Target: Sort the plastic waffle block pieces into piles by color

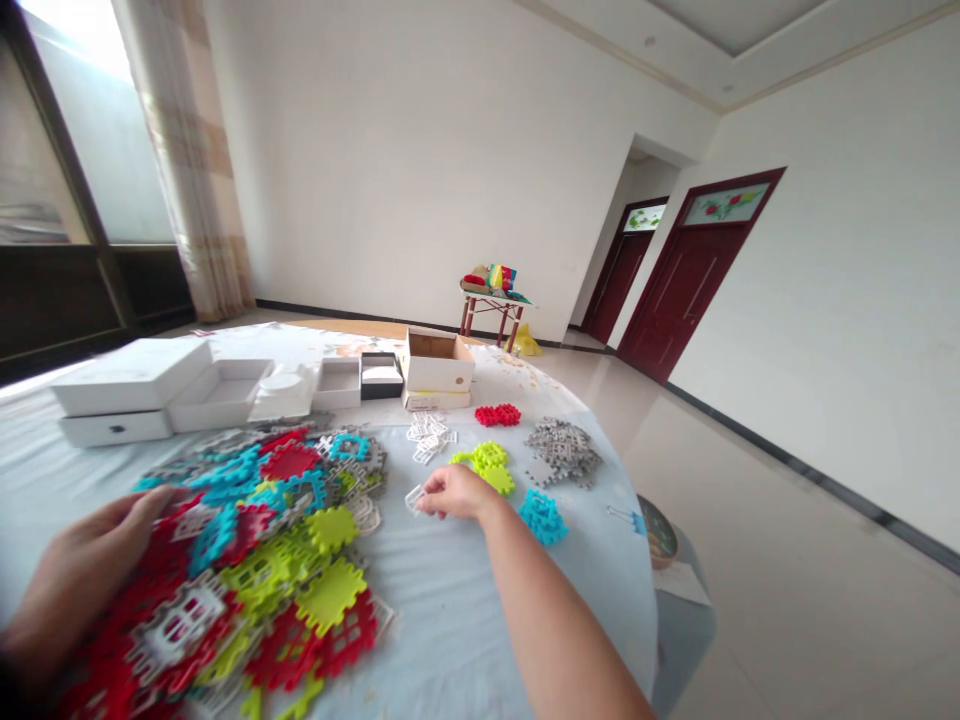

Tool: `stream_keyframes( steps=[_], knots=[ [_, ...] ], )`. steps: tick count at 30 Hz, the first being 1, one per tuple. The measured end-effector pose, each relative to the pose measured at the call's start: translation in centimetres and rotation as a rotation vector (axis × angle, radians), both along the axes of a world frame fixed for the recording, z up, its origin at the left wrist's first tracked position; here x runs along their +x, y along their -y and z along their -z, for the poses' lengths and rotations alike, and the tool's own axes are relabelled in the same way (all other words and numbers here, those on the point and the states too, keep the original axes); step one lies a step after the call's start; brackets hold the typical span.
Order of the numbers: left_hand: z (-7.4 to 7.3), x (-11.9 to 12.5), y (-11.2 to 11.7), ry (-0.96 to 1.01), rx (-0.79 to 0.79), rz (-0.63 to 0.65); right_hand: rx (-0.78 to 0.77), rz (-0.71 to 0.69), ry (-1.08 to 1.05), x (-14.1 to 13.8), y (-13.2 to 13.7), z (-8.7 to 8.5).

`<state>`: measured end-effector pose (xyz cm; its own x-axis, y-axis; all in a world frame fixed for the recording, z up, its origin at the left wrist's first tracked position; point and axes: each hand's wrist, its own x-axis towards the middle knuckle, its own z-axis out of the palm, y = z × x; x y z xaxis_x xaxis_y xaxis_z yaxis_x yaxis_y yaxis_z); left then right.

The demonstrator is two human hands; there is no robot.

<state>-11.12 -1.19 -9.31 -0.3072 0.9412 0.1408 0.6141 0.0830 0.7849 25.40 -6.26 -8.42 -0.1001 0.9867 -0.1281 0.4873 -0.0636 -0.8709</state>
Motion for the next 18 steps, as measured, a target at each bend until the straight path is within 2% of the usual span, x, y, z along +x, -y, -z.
stream_keyframes(
  steps=[4,8,10,13,18],
  knots=[
    [0.1,-0.1,-0.3,0.079,-0.099,-0.004,0.111,0.226,-0.038,1.0,-3.1,-0.4],
    [0.1,-0.1,-0.4,0.103,-0.086,-0.004,0.187,0.395,-0.071,0.6,-5.0,-0.2],
    [0.2,0.0,-0.4,0.116,-0.07,-0.002,0.191,0.399,-0.071,0.0,-5.0,0.3],
    [0.4,0.0,-0.4,0.112,-0.05,0.007,0.198,0.329,-0.065,-1.6,-4.2,0.9],
    [0.2,0.0,-0.3,0.114,-0.042,0.022,0.45,0.188,0.078,-5.1,-3.9,0.2]
  ],
)
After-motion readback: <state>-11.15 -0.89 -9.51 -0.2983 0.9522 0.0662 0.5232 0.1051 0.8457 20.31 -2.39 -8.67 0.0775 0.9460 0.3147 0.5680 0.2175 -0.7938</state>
